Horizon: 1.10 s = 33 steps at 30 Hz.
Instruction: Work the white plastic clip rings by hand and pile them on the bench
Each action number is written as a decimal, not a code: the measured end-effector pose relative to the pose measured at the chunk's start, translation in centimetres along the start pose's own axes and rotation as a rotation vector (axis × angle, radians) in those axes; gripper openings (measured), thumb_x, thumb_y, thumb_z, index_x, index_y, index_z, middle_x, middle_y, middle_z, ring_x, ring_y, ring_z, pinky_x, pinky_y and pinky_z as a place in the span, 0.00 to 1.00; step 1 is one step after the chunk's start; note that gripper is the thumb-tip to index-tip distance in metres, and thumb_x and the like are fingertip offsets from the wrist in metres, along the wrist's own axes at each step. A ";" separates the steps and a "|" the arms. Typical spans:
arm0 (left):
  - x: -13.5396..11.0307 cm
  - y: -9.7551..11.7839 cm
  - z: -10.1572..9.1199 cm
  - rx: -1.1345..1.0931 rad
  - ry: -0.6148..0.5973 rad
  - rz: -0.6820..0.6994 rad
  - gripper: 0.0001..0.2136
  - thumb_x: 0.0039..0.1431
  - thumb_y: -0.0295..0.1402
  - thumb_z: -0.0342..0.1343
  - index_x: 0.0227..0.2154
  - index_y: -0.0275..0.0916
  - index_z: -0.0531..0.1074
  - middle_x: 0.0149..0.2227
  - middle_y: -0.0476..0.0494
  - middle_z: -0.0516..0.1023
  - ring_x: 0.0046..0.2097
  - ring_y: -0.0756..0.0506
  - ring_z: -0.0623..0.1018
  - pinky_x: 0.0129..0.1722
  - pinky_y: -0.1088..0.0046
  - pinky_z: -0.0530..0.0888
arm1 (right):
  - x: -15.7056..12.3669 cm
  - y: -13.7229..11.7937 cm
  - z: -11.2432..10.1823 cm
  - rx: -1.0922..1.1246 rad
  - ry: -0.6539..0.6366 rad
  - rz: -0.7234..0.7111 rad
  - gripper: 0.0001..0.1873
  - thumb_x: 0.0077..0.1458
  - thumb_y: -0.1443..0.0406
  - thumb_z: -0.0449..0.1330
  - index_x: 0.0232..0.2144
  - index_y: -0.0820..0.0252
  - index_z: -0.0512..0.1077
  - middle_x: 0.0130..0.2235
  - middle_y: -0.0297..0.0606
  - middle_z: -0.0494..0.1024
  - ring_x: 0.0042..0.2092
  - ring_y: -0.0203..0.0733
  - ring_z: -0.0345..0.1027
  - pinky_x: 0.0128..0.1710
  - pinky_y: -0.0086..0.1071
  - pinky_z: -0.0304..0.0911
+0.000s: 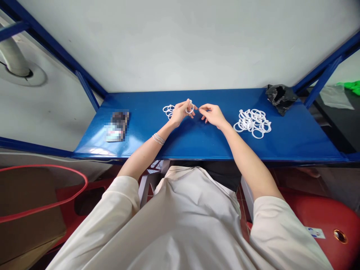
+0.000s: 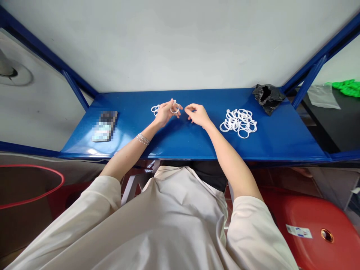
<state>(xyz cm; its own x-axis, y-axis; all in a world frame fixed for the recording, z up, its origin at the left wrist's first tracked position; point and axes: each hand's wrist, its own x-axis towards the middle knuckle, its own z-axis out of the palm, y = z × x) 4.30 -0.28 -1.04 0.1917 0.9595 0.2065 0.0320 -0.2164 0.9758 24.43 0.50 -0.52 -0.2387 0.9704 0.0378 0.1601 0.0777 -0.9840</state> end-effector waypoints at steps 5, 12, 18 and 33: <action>0.4 -0.5 0.0 -0.061 0.021 -0.025 0.33 0.75 0.70 0.40 0.33 0.45 0.69 0.25 0.49 0.72 0.23 0.49 0.72 0.25 0.67 0.75 | 0.0 0.0 0.0 -0.054 -0.011 -0.013 0.07 0.62 0.65 0.75 0.35 0.59 0.81 0.35 0.39 0.84 0.26 0.35 0.75 0.18 0.26 0.65; 0.1 0.6 0.4 -0.117 0.049 -0.130 0.35 0.75 0.69 0.43 0.33 0.41 0.72 0.25 0.50 0.71 0.22 0.52 0.70 0.25 0.71 0.72 | 0.0 0.3 0.0 -0.121 -0.037 -0.007 0.04 0.65 0.66 0.72 0.38 0.60 0.82 0.37 0.39 0.85 0.27 0.35 0.76 0.18 0.26 0.66; -0.3 1.4 0.9 -0.100 0.125 -0.234 0.28 0.78 0.60 0.51 0.38 0.38 0.75 0.30 0.46 0.81 0.23 0.53 0.75 0.22 0.76 0.68 | 0.2 0.7 -0.2 -0.180 -0.052 -0.016 0.06 0.66 0.63 0.72 0.39 0.60 0.82 0.37 0.39 0.85 0.27 0.36 0.76 0.19 0.26 0.65; -0.4 1.4 0.9 -0.118 0.166 -0.379 0.10 0.73 0.28 0.62 0.40 0.43 0.65 0.24 0.61 0.62 0.19 0.57 0.60 0.18 0.81 0.52 | 0.6 1.7 -0.4 -0.288 -0.098 -0.084 0.12 0.66 0.56 0.69 0.42 0.60 0.83 0.39 0.42 0.87 0.31 0.41 0.79 0.28 0.31 0.68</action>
<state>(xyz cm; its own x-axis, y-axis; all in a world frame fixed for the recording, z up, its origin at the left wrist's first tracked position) 5.13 -1.14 0.20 0.0269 0.9853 -0.1685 -0.0443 0.1695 0.9845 24.93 1.28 -2.10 -0.3516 0.9322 0.0859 0.3975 0.2317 -0.8879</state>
